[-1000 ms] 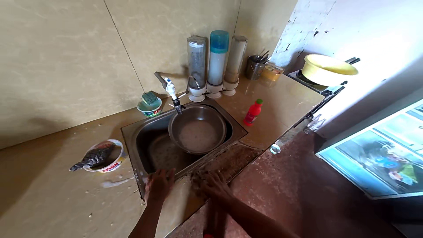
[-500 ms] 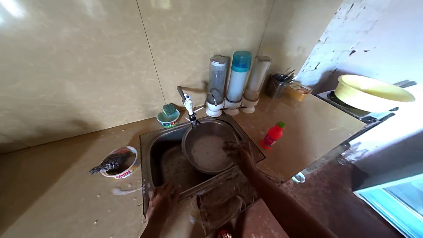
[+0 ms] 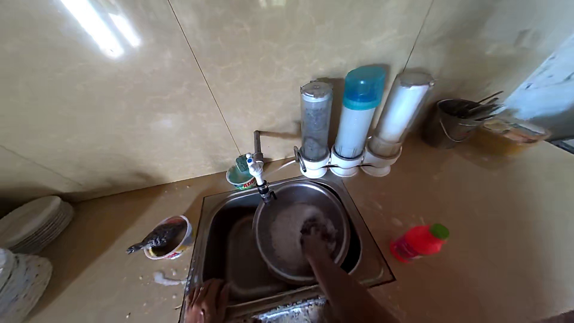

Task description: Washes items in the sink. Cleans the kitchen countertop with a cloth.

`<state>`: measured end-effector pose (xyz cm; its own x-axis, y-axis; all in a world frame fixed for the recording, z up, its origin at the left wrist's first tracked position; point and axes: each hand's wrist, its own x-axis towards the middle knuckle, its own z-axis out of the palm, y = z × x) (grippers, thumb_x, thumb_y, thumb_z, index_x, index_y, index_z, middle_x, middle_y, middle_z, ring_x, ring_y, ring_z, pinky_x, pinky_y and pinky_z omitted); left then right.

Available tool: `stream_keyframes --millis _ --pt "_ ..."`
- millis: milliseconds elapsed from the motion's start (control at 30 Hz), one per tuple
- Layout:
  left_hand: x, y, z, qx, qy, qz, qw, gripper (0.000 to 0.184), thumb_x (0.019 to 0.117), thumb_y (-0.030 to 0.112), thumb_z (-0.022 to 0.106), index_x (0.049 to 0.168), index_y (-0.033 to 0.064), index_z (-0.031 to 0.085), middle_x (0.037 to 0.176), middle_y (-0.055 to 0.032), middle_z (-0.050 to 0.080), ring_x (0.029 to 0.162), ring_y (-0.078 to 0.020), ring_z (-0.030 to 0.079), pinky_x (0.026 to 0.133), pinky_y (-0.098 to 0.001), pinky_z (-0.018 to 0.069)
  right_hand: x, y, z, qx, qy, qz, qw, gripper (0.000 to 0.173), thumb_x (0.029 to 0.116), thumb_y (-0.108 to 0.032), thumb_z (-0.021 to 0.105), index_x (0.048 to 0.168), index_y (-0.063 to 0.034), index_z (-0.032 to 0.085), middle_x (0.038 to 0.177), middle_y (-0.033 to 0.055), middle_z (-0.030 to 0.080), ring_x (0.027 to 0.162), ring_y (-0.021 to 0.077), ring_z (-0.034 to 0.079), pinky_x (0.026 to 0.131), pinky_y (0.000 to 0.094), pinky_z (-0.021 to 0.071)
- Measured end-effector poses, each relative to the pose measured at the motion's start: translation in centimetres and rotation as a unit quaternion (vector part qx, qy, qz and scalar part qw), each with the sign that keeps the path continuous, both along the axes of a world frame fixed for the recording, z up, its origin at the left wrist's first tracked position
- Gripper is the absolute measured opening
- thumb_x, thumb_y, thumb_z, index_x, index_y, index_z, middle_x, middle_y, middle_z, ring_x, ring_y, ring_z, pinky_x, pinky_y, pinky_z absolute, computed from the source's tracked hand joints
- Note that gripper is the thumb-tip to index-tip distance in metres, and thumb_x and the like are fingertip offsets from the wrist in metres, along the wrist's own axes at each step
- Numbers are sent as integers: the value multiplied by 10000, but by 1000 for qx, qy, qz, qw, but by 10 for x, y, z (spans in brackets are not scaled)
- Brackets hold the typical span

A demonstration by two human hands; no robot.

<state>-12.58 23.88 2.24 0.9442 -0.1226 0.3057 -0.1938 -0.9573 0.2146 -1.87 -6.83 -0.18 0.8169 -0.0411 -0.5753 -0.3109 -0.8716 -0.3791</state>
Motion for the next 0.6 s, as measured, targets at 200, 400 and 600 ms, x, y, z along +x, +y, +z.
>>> stream_keyframes --millis 200,400,600 --pt "41 -132 39 -273 184 53 943 316 1052 118 527 1243 -98 656 1257 -273 665 1207 -388 636 1068 -500 475 0 21 0 210 37 59 975 379 1063 -118 488 1392 61 548 1465 260 522 1387 380 485 1157 541 364" --pt "103 -208 -16 -543 334 283 717 570 1136 374 279 1392 -68 531 1405 -311 543 1318 -428 516 1085 -598 402 -8 -27 7 651 -46 -391 649 322 1105 -199 355 1290 -13 541 1071 129 658 917 212 650 807 408 559" --pt "95 -274 14 -405 361 128 830 436 1007 225 646 1326 -64 582 1268 -279 640 1198 -372 623 1048 -510 476 -17 -41 5 555 -59 -535 634 317 1087 -128 438 1367 11 489 1154 175 601 973 224 600 835 409 521"
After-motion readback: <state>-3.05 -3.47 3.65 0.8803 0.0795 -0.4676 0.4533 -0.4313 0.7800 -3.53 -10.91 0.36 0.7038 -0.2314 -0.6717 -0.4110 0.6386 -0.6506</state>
